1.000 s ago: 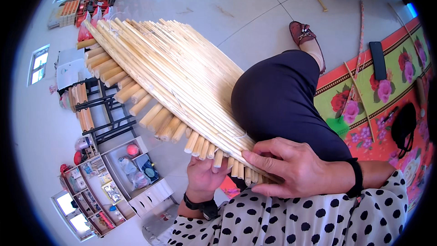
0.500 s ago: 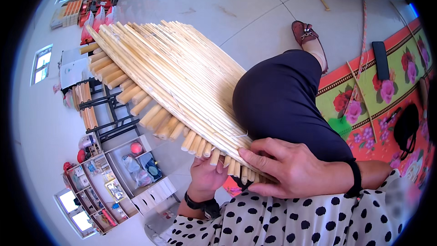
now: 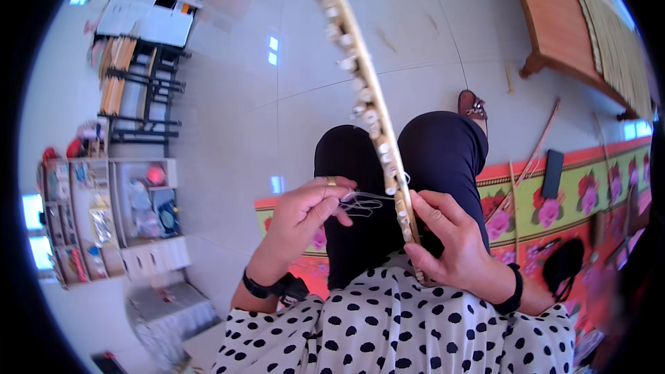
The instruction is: The person sits on a mat on the floor and weaves a bamboo mat by hand. They hold a bundle of bamboo strips and use a needle with white thread to stitch the strips together, repeatedly passing the needle through the bamboo to secure the structure.
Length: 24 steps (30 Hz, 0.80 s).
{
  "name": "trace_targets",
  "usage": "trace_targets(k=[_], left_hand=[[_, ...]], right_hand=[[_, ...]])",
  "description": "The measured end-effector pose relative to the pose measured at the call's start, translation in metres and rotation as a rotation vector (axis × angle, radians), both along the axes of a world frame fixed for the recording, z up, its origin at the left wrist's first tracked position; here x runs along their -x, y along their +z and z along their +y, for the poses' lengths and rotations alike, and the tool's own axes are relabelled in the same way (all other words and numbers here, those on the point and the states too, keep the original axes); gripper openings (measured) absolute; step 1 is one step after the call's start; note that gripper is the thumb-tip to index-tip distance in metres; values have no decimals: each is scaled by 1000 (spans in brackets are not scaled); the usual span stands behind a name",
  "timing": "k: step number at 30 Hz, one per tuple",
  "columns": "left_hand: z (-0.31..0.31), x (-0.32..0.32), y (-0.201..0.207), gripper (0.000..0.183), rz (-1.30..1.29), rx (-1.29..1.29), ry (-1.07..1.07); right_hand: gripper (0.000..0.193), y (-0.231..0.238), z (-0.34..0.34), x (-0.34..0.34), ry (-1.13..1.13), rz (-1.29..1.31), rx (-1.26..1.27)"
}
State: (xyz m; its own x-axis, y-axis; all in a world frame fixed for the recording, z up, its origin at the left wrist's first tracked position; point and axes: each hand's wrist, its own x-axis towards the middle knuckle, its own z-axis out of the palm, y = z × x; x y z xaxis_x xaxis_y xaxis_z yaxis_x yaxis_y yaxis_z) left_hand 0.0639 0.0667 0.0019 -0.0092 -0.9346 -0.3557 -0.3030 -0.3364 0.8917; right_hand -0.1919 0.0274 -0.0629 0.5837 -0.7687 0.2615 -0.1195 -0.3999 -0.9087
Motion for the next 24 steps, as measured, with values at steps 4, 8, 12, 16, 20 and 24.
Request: trace_targets(k=[4, 8, 12, 16, 20, 24], left_hand=[[23, -27, -2, 25, -78, 30, 53], [41, -62, -6, 26, -68, 113, 201], [47, -67, -7, 29, 239, 89, 350], [42, -57, -21, 30, 418, 36, 188], [34, -31, -25, 30, 309, 86, -57], [19, -15, -26, 17, 346, 130, -112]], right_hand=[[62, 4, 7, -3, -13, 76, -8], [60, 4, 15, -8, -86, 86, -8], [59, 10, 19, -13, -135, 155, 30], [57, 20, 22, -20, -212, 282, 71], [51, 30, 22, -21, -235, 351, 52], [41, 29, 21, -22, -324, 287, -53]])
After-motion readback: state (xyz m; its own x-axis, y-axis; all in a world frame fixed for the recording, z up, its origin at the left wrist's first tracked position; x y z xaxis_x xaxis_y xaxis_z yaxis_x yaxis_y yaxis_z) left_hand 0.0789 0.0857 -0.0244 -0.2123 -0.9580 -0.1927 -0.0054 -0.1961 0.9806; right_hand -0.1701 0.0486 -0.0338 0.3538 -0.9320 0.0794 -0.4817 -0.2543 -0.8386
